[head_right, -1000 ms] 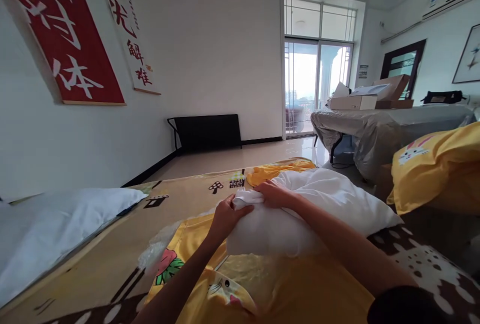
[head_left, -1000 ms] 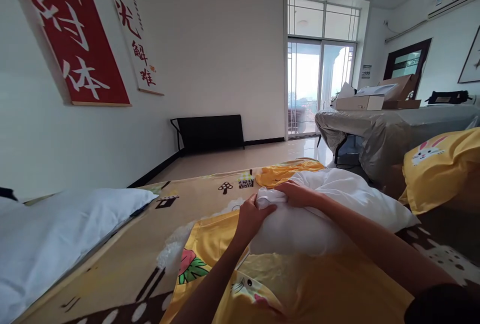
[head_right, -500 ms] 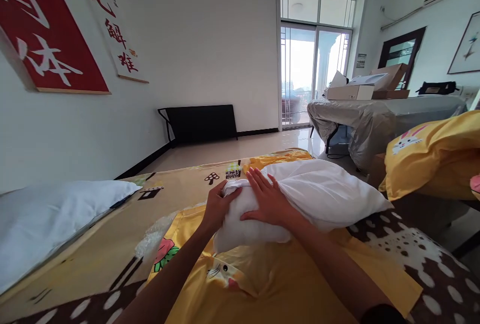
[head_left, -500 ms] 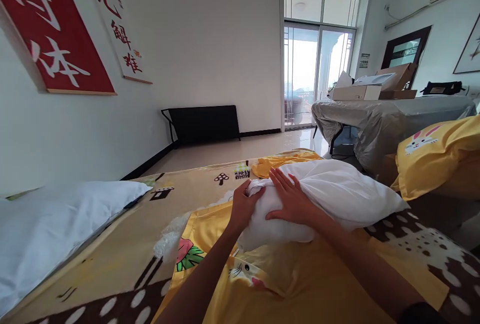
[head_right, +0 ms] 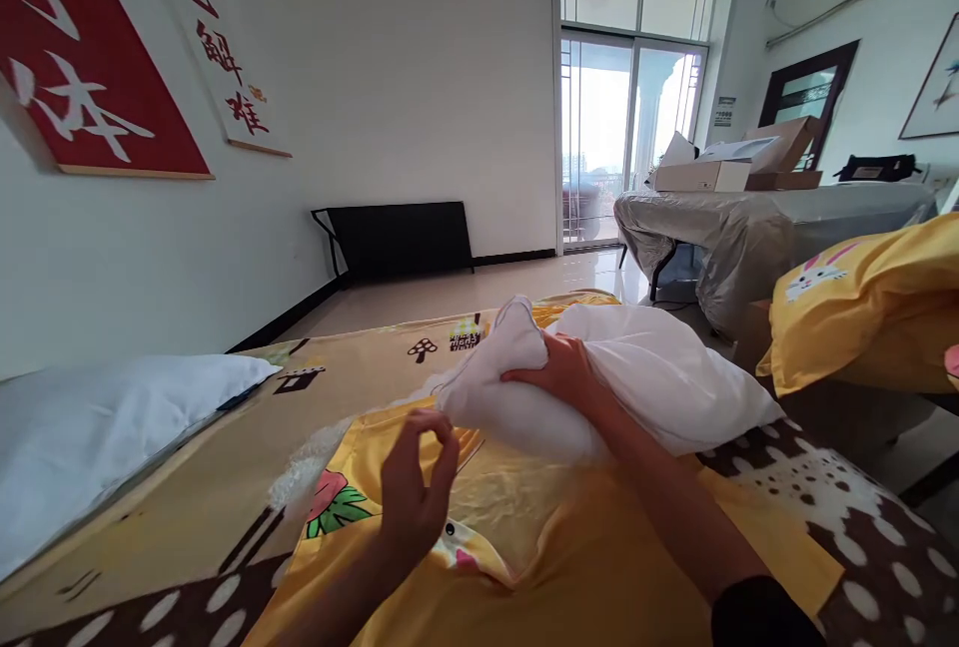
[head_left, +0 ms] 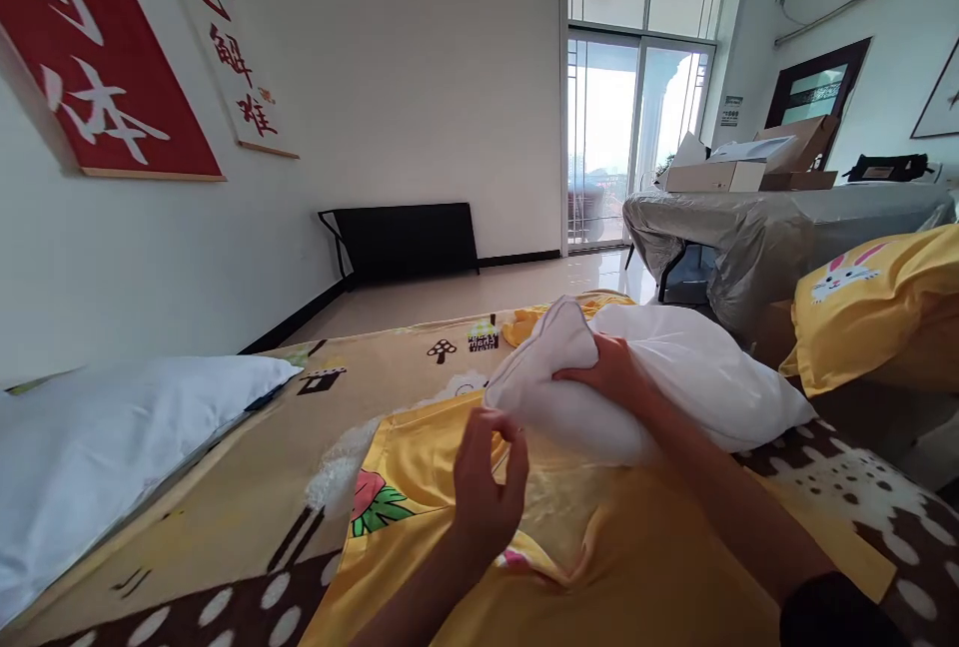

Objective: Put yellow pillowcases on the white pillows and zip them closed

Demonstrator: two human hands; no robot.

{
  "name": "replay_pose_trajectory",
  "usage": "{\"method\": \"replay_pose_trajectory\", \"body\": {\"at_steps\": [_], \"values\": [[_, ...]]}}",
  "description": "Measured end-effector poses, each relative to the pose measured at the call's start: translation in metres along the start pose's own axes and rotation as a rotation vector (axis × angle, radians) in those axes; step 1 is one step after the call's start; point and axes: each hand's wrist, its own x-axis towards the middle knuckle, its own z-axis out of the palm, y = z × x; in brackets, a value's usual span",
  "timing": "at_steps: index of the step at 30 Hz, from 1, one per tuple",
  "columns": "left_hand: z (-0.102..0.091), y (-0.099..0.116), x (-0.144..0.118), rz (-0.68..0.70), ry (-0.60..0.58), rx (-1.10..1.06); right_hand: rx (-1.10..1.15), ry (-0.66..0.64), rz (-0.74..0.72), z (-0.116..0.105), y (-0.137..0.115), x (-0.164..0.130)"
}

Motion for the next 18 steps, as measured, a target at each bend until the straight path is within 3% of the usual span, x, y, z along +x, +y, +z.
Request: {"method": "replay_pose_trajectory", "body": {"at_steps": [3, 5, 6, 8, 10, 12, 14, 15, 18], "values": [[0.026, -0.017, -0.024, -0.516, -0.486, -0.201, -0.083, 0.232, 0.012, -0.034, -0.001, 0.017], [0.064, -0.02, -0.024, -0.77, -0.635, -0.456, -0.103, 0.396, 0.017, -0.056, -0.004, 0.026], [0.088, -0.016, -0.02, -0.809, -0.671, -0.605, -0.114, 0.47, 0.015, -0.067, -0.006, 0.03], [0.139, 0.004, -0.008, -0.733, -0.684, -0.768, -0.158, 0.577, -0.017, -0.086, -0.015, 0.035], [0.185, 0.033, 0.004, -0.635, -0.668, -0.851, -0.233, 0.62, -0.12, -0.1, -0.026, 0.038], [0.215, 0.054, 0.011, -0.568, -0.683, -0.868, -0.316, 0.613, -0.272, -0.104, -0.037, 0.04], [0.222, 0.054, 0.01, -0.526, -0.733, -0.817, -0.384, 0.588, -0.422, -0.097, -0.041, 0.042], [0.216, 0.046, 0.005, -0.513, -0.763, -0.763, -0.412, 0.569, -0.488, -0.09, -0.04, 0.041], [0.16, 0.002, -0.023, -0.483, -0.847, -0.508, -0.485, 0.474, -0.661, -0.053, -0.019, 0.031]]}}
